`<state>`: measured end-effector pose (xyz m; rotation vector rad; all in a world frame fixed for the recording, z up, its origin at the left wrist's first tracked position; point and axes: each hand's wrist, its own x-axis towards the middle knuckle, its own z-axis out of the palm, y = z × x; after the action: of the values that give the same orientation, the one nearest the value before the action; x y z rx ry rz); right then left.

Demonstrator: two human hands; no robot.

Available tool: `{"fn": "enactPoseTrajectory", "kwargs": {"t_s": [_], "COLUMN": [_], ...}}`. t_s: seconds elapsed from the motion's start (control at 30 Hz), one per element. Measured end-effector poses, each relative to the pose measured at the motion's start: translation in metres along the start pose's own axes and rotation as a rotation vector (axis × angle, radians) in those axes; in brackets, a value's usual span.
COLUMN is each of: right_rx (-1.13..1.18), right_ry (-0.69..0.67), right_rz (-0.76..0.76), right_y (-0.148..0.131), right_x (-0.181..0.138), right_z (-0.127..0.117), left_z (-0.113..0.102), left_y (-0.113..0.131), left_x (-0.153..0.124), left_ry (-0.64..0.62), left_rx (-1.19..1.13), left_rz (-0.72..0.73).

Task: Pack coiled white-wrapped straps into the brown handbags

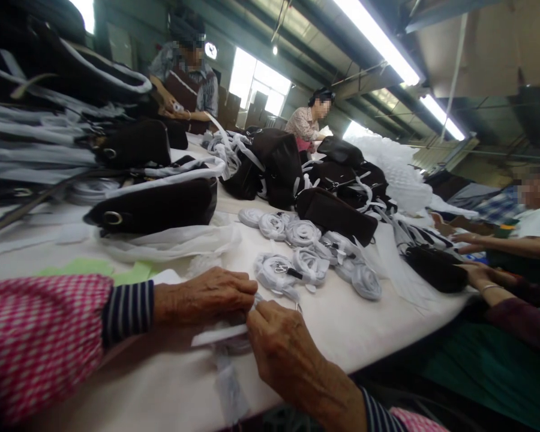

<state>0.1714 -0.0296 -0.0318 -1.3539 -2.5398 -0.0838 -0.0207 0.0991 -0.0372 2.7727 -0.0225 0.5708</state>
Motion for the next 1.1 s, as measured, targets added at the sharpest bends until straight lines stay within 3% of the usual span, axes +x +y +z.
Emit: {"fn": "enactPoseTrajectory", "kwargs": {"t_s": [0.1, 0.23, 0.53, 0.73, 0.93, 1.1], "right_rx": [-0.011, 0.014, 0.061, 0.084, 0.138, 0.042], "right_ry": [-0.014, -0.097, 0.112, 0.129, 0.134, 0.139], "right_rz": [0.007, 0.047, 0.011, -0.004, 0.001, -0.072], "right_y": [0.002, 0.003, 0.001, 0.001, 0.001, -0.001], "right_x": [0.001, 0.011, -0.013, -0.011, -0.013, -0.01], "right_z": [-0.003, -0.005, 0.012, 0.011, 0.012, 0.008], "left_z": [0.001, -0.001, -0.014, -0.012, -0.02, -0.02], "left_y": [-0.001, -0.002, 0.006, 0.006, 0.008, 0.01], "left_x": [0.002, 0.002, 0.0, 0.0, 0.0, 0.002], "left_ry": [0.036, 0.02, -0.064, -0.04, -0.059, -0.104], "left_rx": [-0.063, -0.076, 0.023, 0.046, 0.143, 0.189], "left_rz": [-0.05, -0.007, 0.012, -0.013, 0.19, 0.145]}}
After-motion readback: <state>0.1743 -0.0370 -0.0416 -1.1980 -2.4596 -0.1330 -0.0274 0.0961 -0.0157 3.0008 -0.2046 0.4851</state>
